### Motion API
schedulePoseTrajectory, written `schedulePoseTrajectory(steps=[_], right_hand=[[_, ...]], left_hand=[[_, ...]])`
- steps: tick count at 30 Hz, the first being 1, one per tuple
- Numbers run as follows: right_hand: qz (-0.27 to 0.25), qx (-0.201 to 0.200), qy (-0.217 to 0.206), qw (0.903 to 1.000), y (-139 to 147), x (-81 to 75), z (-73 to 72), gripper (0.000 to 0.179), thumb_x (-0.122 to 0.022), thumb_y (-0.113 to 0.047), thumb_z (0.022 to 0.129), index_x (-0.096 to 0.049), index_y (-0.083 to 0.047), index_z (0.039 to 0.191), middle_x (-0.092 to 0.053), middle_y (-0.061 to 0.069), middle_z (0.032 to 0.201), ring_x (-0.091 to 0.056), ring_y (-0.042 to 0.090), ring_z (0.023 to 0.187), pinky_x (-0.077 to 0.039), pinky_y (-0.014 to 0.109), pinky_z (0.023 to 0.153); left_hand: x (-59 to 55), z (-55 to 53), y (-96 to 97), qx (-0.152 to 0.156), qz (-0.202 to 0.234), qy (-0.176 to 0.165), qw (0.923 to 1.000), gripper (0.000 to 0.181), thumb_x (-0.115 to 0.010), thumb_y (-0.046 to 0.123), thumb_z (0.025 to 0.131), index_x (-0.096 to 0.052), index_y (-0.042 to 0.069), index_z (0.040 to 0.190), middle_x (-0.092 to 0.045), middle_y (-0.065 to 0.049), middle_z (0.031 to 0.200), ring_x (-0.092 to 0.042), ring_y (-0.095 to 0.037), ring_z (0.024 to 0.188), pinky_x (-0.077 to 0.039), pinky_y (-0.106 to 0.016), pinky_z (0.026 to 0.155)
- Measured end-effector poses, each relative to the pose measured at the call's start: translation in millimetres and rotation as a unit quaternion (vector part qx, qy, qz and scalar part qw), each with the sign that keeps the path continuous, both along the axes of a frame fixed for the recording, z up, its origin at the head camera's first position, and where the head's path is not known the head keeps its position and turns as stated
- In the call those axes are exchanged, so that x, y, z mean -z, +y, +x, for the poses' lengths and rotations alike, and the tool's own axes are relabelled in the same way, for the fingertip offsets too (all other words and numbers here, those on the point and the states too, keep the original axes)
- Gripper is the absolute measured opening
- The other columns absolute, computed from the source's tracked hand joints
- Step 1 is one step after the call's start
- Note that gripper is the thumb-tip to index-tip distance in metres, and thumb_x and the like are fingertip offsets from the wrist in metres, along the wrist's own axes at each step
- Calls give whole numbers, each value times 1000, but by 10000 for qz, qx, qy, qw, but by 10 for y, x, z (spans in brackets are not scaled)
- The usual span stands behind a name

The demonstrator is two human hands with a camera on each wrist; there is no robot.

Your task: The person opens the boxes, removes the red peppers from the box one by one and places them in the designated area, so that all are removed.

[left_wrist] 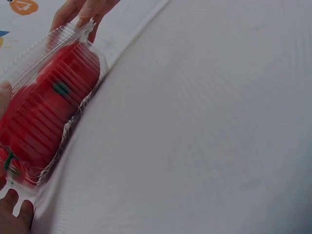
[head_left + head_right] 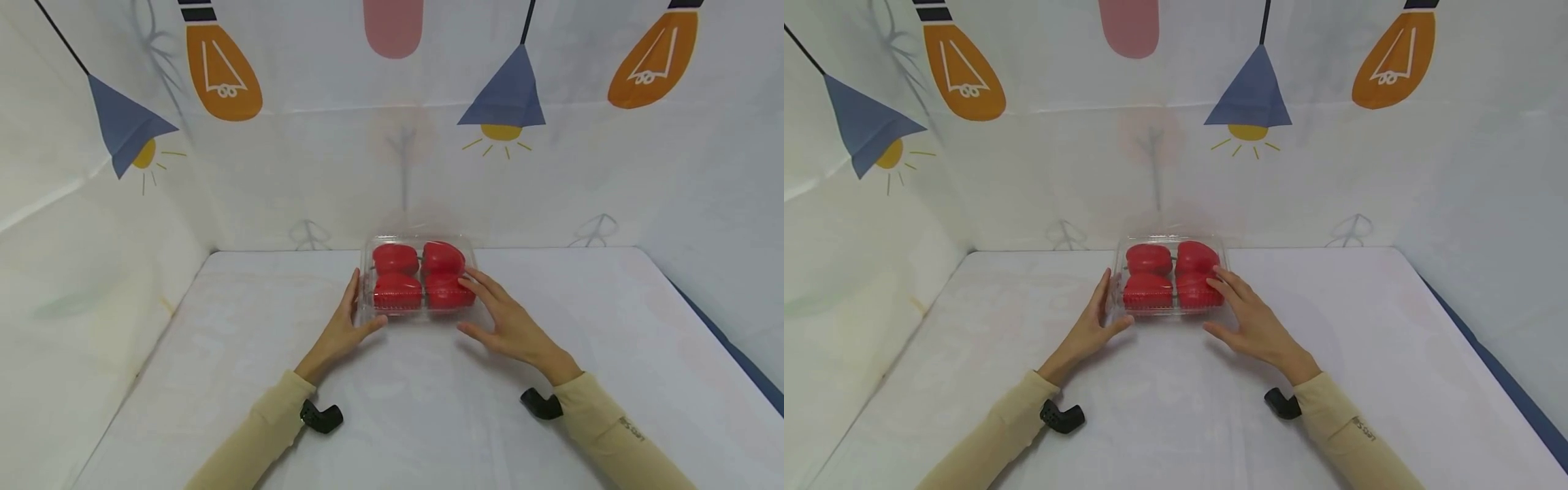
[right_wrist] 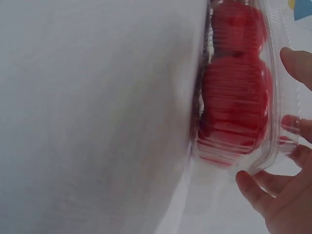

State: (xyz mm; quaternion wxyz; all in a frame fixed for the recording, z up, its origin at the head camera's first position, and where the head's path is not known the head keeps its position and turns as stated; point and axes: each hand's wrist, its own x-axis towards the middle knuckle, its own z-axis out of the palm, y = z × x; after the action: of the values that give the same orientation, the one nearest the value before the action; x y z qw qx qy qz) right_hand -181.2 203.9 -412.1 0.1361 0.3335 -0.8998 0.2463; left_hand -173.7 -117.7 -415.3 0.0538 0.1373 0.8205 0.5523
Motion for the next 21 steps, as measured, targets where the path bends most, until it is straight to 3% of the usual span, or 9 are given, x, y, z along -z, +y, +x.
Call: schedulePoseTrajectory(steps=[9, 16, 21], right_hand=[[246, 285, 452, 9983, -107, -65, -10, 71, -75, -33, 78, -44, -12, 138, -39, 9, 146, -42, 27, 131, -44, 53, 96], [409, 450, 548, 9966, -143, -164, -32, 61, -76, -29, 78, -50, -11, 131, -47, 10, 137, -51, 28, 120, -48, 52, 90], [573, 424, 454, 9964, -140, -194, -50, 59, -76, -31, 78, -52, -13, 129, -50, 8, 133, -57, 26, 113, -52, 50, 86]], left_hand=[[324, -167, -30, -135, 49, 169, 9998, 99, -70, 29, 84, 1, 26, 153, -12, 1, 160, -16, -23, 147, -25, -49, 115], [355, -185, -40, -180, 144, 398, 9989, 99, -71, 36, 82, -3, 28, 153, -16, 4, 158, -20, -19, 146, -27, -47, 115], [378, -176, -49, -211, 176, 446, 9986, 97, -71, 32, 83, -4, 27, 153, -18, 1, 158, -23, -21, 145, -27, -46, 115]])
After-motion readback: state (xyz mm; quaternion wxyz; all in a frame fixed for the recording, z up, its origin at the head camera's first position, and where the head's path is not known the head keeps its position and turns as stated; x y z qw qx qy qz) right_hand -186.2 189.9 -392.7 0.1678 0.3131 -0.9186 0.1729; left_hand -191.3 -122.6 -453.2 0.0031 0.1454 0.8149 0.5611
